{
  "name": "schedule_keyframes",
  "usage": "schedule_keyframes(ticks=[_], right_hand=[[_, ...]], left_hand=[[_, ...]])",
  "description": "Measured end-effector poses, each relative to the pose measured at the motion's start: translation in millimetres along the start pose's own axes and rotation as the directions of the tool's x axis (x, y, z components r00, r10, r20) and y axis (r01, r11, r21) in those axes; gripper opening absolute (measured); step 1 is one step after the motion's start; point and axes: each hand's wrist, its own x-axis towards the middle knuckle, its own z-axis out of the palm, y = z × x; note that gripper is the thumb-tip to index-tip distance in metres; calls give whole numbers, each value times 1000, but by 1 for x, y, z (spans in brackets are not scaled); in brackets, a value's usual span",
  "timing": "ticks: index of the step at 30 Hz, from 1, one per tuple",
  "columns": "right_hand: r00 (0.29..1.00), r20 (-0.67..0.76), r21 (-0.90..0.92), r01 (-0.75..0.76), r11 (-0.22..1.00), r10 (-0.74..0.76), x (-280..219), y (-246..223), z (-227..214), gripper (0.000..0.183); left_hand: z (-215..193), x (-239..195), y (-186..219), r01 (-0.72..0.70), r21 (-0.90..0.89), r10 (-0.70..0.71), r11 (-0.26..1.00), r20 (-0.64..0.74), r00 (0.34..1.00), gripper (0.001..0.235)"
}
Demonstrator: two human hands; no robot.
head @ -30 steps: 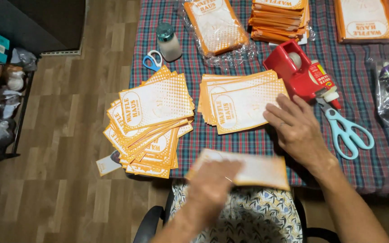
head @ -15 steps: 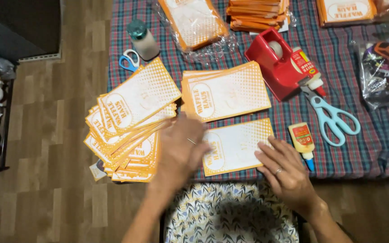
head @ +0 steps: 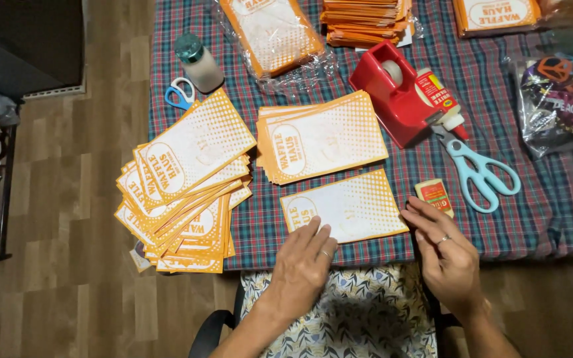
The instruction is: Applying glue to the edges of printed paper sheets and folding them to assemble bags.
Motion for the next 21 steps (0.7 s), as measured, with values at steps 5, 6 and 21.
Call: schedule_keyframes(ticks=[5, 6, 21], right_hand=[[992, -124, 42, 12, 999, -7, 0, -4, -6, 21], [985, -168, 64, 37, 997, -26, -2, -1, -5, 22], [914, 348, -104, 261, 960, -211, 27, 6, 19, 102]], left_hand=[[-16, 19, -6, 270, -320, -297, 908, -36, 954, 9], [-18, 20, -9, 367, -388, -389, 845, 25, 921, 16], [-3, 35, 60, -241, -162, 194, 957, -262, 945, 23]])
